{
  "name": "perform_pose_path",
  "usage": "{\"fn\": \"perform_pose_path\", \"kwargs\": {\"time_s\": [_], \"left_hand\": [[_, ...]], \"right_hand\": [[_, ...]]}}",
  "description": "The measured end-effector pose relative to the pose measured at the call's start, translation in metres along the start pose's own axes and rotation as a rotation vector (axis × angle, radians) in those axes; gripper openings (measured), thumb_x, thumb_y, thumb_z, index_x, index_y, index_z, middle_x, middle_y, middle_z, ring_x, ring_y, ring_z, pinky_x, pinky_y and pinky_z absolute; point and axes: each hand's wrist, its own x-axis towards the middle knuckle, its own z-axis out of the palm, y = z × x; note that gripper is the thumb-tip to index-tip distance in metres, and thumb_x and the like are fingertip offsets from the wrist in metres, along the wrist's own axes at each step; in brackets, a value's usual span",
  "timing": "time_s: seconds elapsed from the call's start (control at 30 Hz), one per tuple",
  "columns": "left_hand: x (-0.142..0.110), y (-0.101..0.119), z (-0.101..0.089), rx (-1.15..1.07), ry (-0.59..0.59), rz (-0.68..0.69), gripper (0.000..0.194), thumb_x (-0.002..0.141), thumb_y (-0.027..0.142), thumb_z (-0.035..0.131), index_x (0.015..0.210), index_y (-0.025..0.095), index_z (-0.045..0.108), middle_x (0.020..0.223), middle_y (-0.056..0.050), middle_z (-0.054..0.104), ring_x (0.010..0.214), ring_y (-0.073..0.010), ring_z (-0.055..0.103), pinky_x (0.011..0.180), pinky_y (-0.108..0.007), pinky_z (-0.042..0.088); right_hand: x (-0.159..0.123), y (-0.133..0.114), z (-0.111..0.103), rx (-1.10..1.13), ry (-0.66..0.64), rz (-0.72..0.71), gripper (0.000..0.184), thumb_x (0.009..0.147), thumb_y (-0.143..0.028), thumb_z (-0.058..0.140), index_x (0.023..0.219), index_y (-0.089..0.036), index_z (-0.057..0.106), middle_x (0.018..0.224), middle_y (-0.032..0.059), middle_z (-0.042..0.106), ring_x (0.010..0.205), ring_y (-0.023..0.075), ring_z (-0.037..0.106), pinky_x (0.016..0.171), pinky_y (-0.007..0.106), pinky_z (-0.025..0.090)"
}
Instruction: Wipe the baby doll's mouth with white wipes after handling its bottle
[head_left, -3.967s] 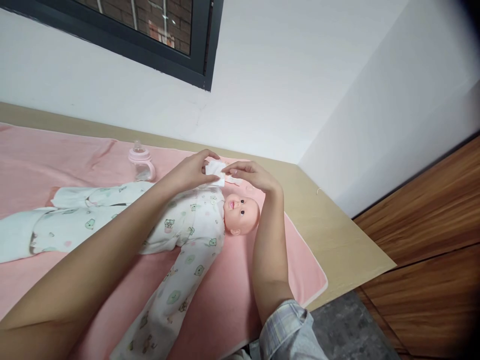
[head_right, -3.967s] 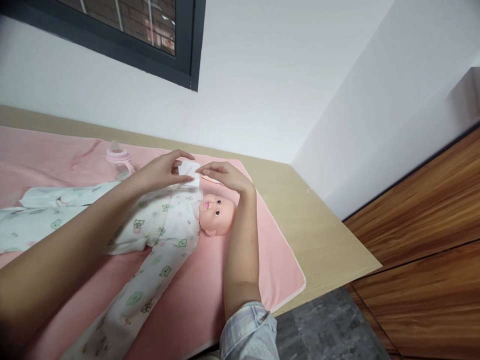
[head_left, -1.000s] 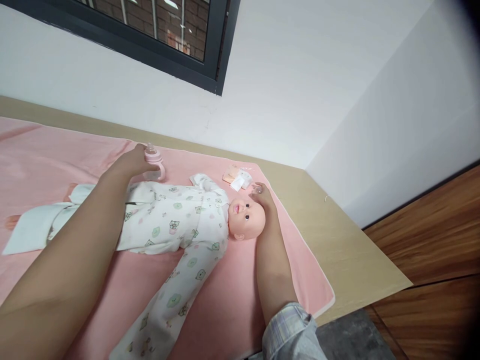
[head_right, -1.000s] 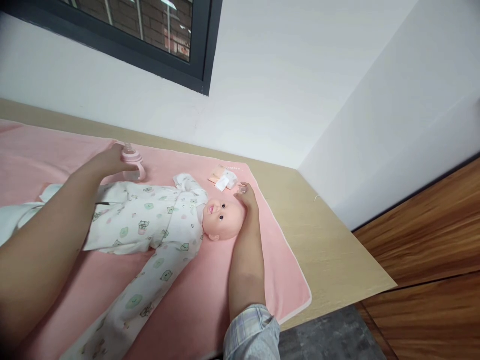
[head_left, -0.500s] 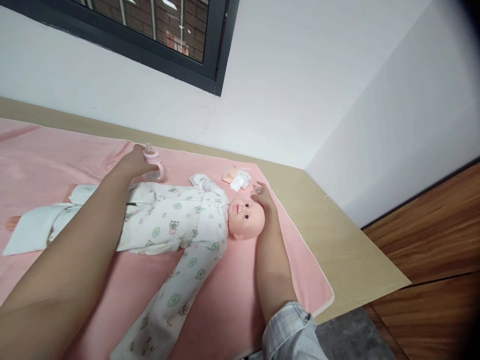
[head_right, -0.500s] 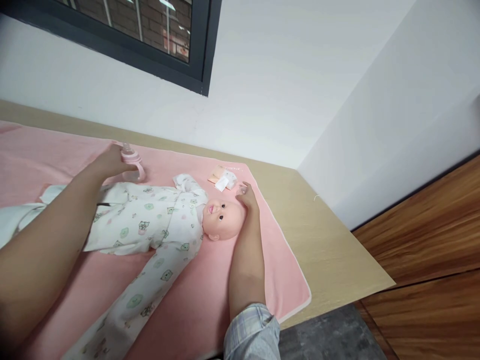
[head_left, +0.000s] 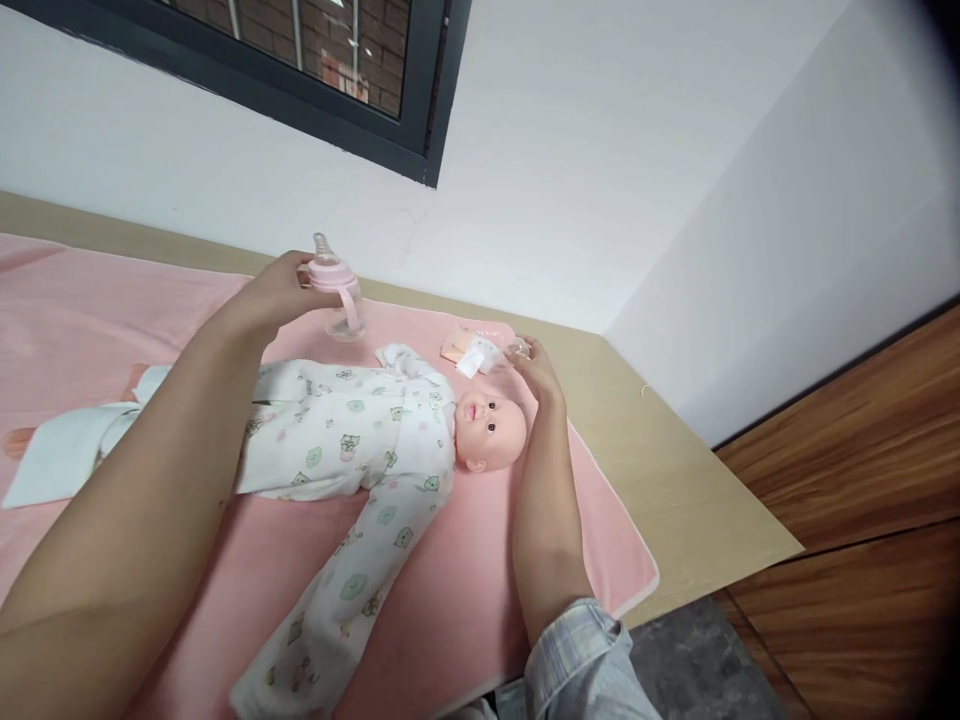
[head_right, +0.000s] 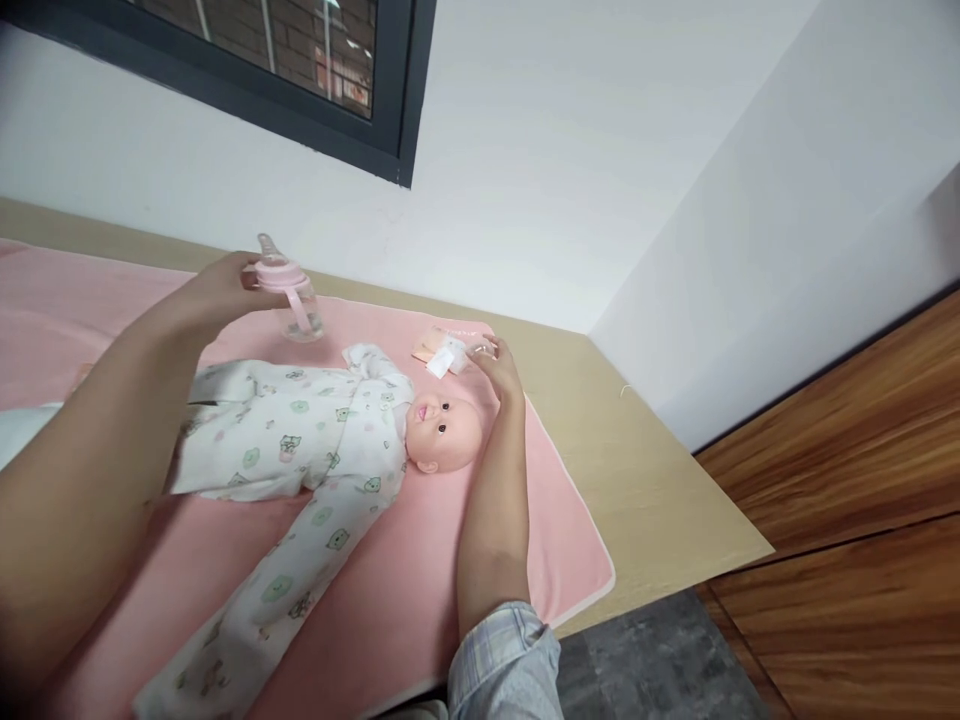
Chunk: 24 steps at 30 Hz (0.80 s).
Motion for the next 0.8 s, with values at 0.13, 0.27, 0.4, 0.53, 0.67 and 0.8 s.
{"fn": "perform_pose_path", "kwargs": {"time_s": [0.13, 0.27, 0.4, 0.53, 0.67, 0.8], "left_hand": [[-0.016, 0.050, 0.011, -0.222, -0.046, -0.002, 0.076, 0.083, 0.033, 0.072, 0.145, 0.011, 0.033, 0.133, -0.012, 0.057, 0.124, -0.0260, 0.053, 0.112, -0.048, 0.037], [-0.022, 0.069, 0.029, -0.195, -0.101, 0.162, 0.068, 0.082, 0.024, 0.065, 0.144, 0.016, 0.037, 0.122, -0.010, 0.063, 0.116, -0.0266, 0.059, 0.103, -0.046, 0.046], [-0.030, 0.080, 0.041, -0.042, -0.098, 0.233, 0.074, 0.074, 0.029, 0.070, 0.142, 0.024, 0.040, 0.124, -0.008, 0.063, 0.114, -0.0312, 0.061, 0.094, -0.044, 0.050], [-0.039, 0.091, 0.045, 0.130, -0.106, 0.264, 0.077, 0.074, 0.033, 0.068, 0.144, 0.026, 0.038, 0.126, -0.008, 0.064, 0.113, -0.0348, 0.061, 0.087, -0.043, 0.051], [-0.044, 0.096, 0.044, 0.177, -0.094, 0.280, 0.074, 0.076, 0.035, 0.066, 0.144, 0.027, 0.037, 0.125, -0.009, 0.064, 0.113, -0.0355, 0.061, 0.086, -0.042, 0.051], [-0.045, 0.098, 0.043, 0.164, -0.092, 0.288, 0.075, 0.077, 0.036, 0.066, 0.145, 0.027, 0.035, 0.121, -0.007, 0.066, 0.107, -0.0332, 0.063, 0.083, -0.040, 0.051]], "right_hand": [[-0.010, -0.054, 0.008, -0.041, -0.114, -0.196, 0.065, 0.069, -0.048, 0.076, 0.124, -0.022, 0.054, 0.127, 0.0083, 0.061, 0.115, 0.0198, 0.059, 0.101, 0.037, 0.051], [-0.034, -0.103, 0.031, -0.053, -0.193, -0.460, 0.067, 0.077, -0.057, 0.071, 0.133, -0.028, 0.048, 0.135, 0.0071, 0.058, 0.128, 0.0220, 0.054, 0.109, 0.042, 0.047], [-0.060, -0.131, 0.060, -0.072, -0.220, -0.634, 0.071, 0.083, -0.064, 0.061, 0.142, -0.031, 0.037, 0.144, 0.0067, 0.049, 0.139, 0.0235, 0.044, 0.116, 0.047, 0.041], [-0.074, -0.137, 0.081, -0.137, -0.246, -0.682, 0.071, 0.087, -0.065, 0.056, 0.146, -0.032, 0.033, 0.148, 0.0060, 0.043, 0.142, 0.0250, 0.041, 0.118, 0.050, 0.038], [-0.077, -0.135, 0.089, -0.221, -0.273, -0.677, 0.067, 0.088, -0.064, 0.056, 0.144, -0.032, 0.038, 0.147, 0.0056, 0.044, 0.140, 0.0267, 0.041, 0.118, 0.053, 0.037], [-0.077, -0.133, 0.092, -0.269, -0.302, -0.668, 0.066, 0.089, -0.061, 0.055, 0.145, -0.031, 0.037, 0.146, 0.0064, 0.044, 0.139, 0.0272, 0.042, 0.117, 0.055, 0.037]]}}
